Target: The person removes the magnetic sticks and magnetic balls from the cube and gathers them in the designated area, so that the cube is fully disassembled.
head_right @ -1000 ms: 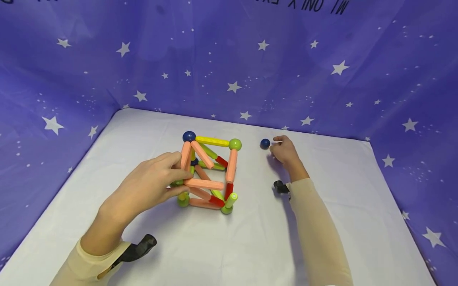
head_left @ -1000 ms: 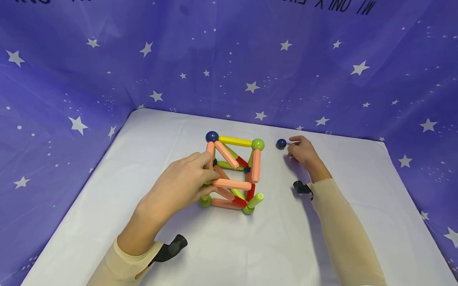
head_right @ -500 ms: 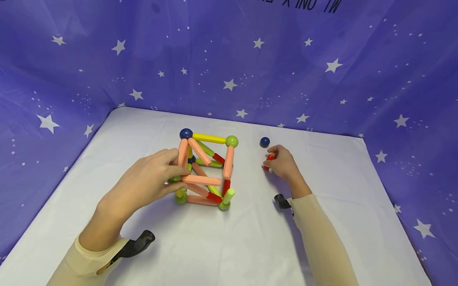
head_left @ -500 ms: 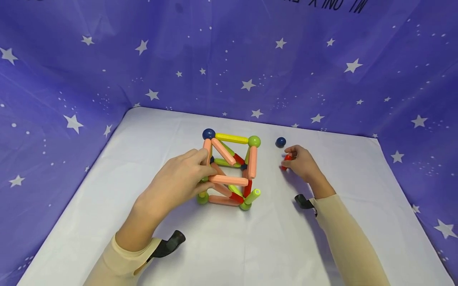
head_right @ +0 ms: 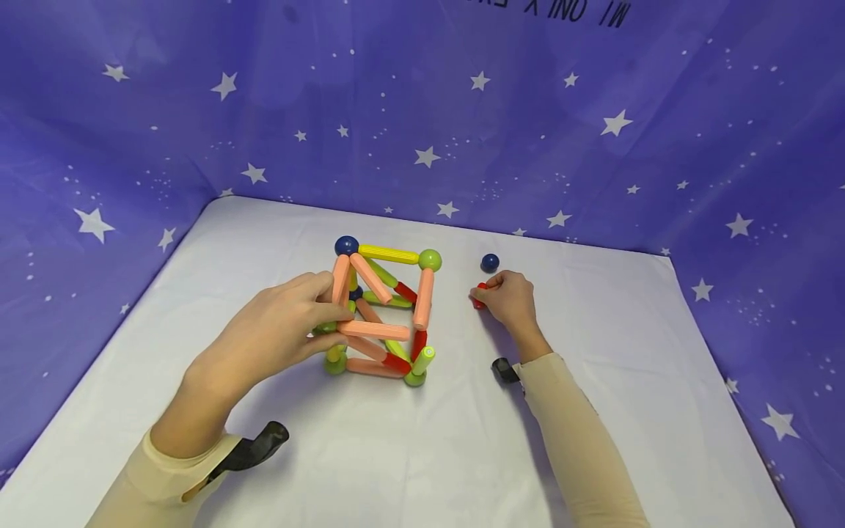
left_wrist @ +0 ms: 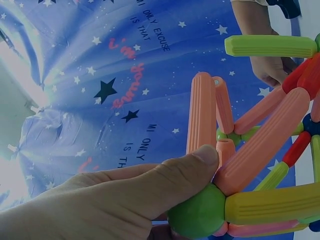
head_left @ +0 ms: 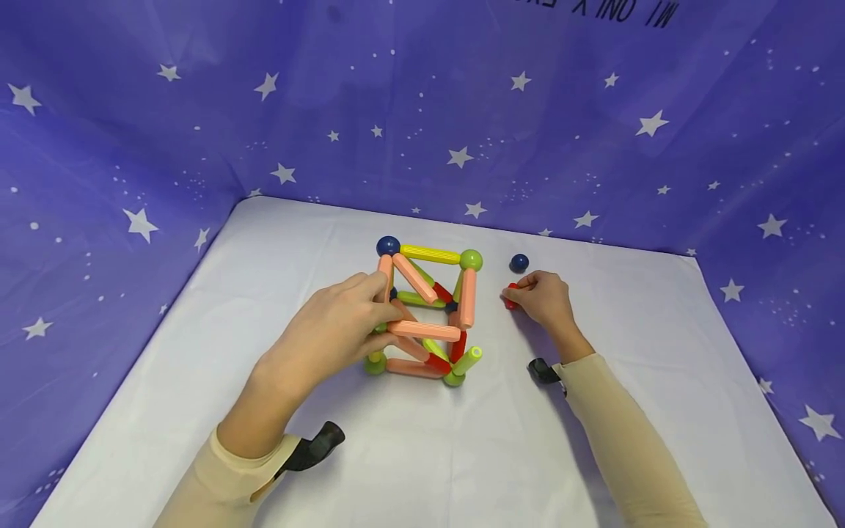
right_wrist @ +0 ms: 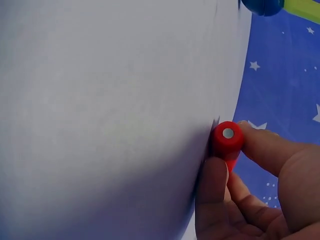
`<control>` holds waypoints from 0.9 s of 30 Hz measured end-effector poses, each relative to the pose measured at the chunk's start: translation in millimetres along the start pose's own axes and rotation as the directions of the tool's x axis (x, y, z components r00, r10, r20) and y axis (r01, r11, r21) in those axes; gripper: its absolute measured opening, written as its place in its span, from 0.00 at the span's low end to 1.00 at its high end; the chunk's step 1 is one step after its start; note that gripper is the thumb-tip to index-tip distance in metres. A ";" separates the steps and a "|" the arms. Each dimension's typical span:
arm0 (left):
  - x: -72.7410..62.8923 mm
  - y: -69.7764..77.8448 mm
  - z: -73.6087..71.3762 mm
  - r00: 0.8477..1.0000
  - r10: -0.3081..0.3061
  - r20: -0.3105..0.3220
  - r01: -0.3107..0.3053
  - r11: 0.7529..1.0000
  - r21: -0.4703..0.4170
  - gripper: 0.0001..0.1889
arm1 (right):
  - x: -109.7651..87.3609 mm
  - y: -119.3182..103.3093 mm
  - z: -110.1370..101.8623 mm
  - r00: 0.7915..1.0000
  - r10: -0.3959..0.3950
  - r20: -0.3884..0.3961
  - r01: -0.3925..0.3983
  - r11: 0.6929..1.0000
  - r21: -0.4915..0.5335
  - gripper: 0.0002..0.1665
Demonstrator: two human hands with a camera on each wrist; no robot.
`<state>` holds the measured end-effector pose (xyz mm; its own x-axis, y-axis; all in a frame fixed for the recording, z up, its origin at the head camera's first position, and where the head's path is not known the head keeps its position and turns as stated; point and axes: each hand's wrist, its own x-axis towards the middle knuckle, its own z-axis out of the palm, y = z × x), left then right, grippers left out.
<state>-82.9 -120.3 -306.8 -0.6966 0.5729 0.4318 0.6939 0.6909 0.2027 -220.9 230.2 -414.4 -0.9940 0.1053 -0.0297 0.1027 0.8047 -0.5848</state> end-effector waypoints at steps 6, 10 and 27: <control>2.2 0.6 0.7 1.000 0.006 -0.005 -0.006 1.000 0.002 0.14 | -5.1 -4.3 -4.1 1.000 -0.008 0.001 0.008 0.999 -0.035 0.22; 2.7 0.4 1.0 1.000 0.010 -0.003 -0.010 1.000 0.016 0.14 | -19.1 -19.8 -11.4 0.995 -0.063 -0.071 0.064 0.998 0.009 0.21; 0.6 -1.1 2.5 1.000 0.016 -0.013 -0.016 0.999 0.033 0.14 | -86.8 -119.1 -25.1 0.985 -0.166 0.037 0.153 0.961 0.229 0.21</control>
<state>-84.6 -119.6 -308.9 -0.6828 0.5786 0.4462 0.6986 0.6957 0.1669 -145.8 139.9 -321.8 -0.9980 -0.0513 0.0372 -0.0618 0.6558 -0.7524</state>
